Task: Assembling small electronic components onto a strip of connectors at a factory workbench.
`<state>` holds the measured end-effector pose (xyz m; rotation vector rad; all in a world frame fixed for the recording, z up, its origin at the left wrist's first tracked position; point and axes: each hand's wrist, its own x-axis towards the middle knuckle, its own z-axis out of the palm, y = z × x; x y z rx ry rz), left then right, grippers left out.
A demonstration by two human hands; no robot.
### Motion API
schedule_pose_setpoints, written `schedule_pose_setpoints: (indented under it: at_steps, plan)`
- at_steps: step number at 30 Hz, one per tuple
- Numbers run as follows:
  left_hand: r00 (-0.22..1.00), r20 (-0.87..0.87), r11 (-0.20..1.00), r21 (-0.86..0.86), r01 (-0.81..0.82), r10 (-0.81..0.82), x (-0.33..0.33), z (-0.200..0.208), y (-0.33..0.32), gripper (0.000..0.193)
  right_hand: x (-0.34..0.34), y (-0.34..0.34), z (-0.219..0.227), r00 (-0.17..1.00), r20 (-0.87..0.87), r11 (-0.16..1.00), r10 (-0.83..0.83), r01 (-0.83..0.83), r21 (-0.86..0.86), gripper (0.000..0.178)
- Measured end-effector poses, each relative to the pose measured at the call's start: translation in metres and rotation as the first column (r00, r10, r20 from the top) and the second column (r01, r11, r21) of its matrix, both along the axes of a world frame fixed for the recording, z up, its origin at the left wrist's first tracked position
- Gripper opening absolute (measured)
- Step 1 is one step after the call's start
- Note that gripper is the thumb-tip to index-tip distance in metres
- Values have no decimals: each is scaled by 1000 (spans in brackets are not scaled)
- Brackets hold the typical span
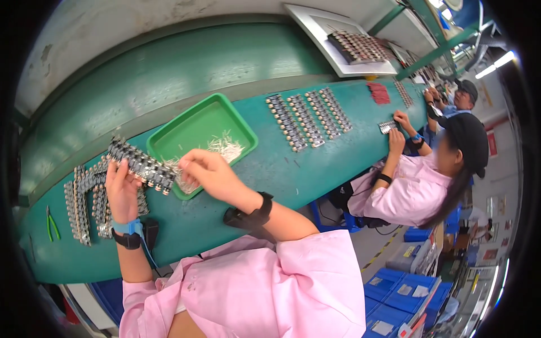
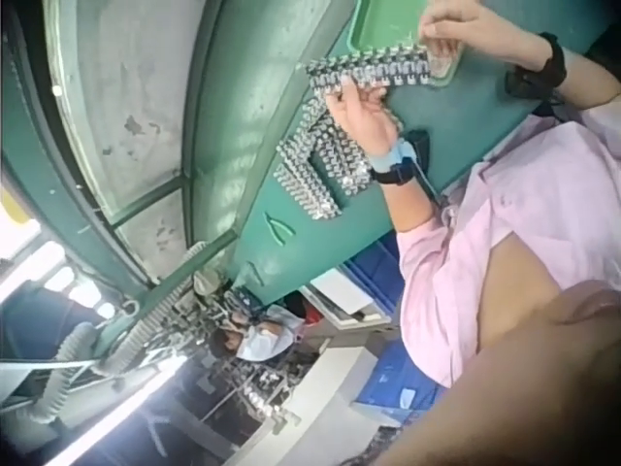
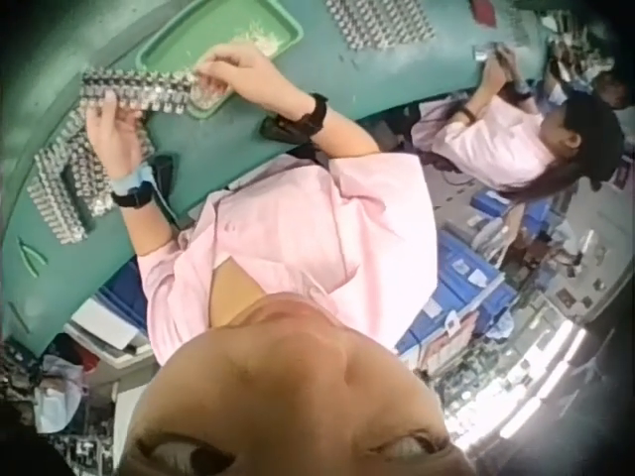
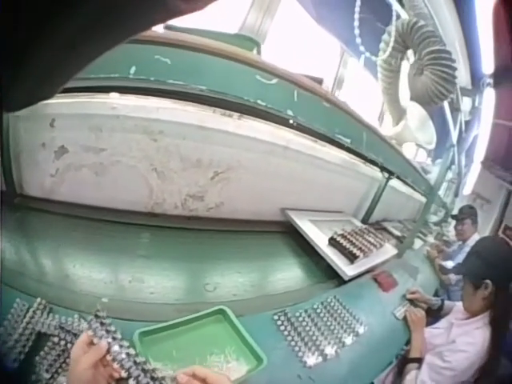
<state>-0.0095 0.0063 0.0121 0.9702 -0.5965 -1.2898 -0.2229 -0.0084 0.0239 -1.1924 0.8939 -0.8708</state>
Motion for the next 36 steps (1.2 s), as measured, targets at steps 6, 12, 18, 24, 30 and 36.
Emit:
schedule_pose_setpoints:
  at_steps: [6,12,18,24,30,36]
  plan:
    - [1000,-4,1000,-4,-24,24,0,-6,-2,15,12,6,-6,986,165,996,5,-19,84,12]
    - [1000,9,999,-33,-19,19,-1,-6,-1,16,16,3,-1,984,163,991,-68,47,128,10]
    - [999,23,998,-58,23,-21,-7,-2,2,16,9,-5,-1,984,130,987,-124,109,118,8]
    - [982,15,982,-11,189,-189,-16,16,6,28,-8,-23,4,982,116,988,-152,146,54,7]
    - [961,42,962,-10,273,-272,-3,12,6,37,-44,-69,13,938,125,944,-322,329,-36,9]
    - [922,83,926,3,378,-377,8,8,5,43,-84,-137,13,865,76,867,-497,499,-10,10]
